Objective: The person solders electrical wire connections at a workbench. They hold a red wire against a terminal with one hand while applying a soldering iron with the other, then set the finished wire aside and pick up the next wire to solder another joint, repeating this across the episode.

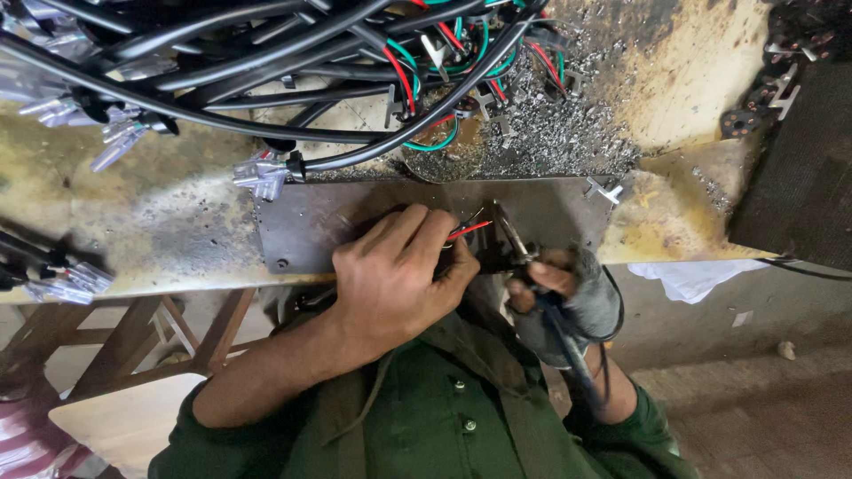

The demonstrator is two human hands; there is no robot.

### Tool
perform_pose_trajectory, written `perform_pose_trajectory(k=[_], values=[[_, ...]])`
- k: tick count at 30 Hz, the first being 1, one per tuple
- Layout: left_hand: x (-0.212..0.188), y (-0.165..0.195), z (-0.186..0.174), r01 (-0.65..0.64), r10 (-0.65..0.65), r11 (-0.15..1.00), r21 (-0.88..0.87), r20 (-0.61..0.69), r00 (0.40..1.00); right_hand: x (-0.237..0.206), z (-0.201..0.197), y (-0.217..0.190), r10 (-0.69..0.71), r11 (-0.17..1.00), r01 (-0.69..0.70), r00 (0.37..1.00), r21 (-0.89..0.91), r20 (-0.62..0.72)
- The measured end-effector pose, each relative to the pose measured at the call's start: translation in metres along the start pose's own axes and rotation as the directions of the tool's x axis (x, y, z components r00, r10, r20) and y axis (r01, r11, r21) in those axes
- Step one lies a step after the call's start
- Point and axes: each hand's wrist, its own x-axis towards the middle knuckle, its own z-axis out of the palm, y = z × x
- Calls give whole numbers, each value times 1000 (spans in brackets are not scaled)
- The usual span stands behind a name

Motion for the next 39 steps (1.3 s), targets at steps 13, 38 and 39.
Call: perform_pose_trajectory(k=[13,38,39], values=[[0,-1,0,3,-3,999,-41,-9,1000,24,2,-31,-147,887,257,945,-384,292],[1,-1,-1,94,-92,990,-103,29,995,12,0,-22,-50,924,147,962,-354,270],[0,-1,-1,96,-93,990,-104,34,995,13,0,-22,-119,899,230,947,-373,299]])
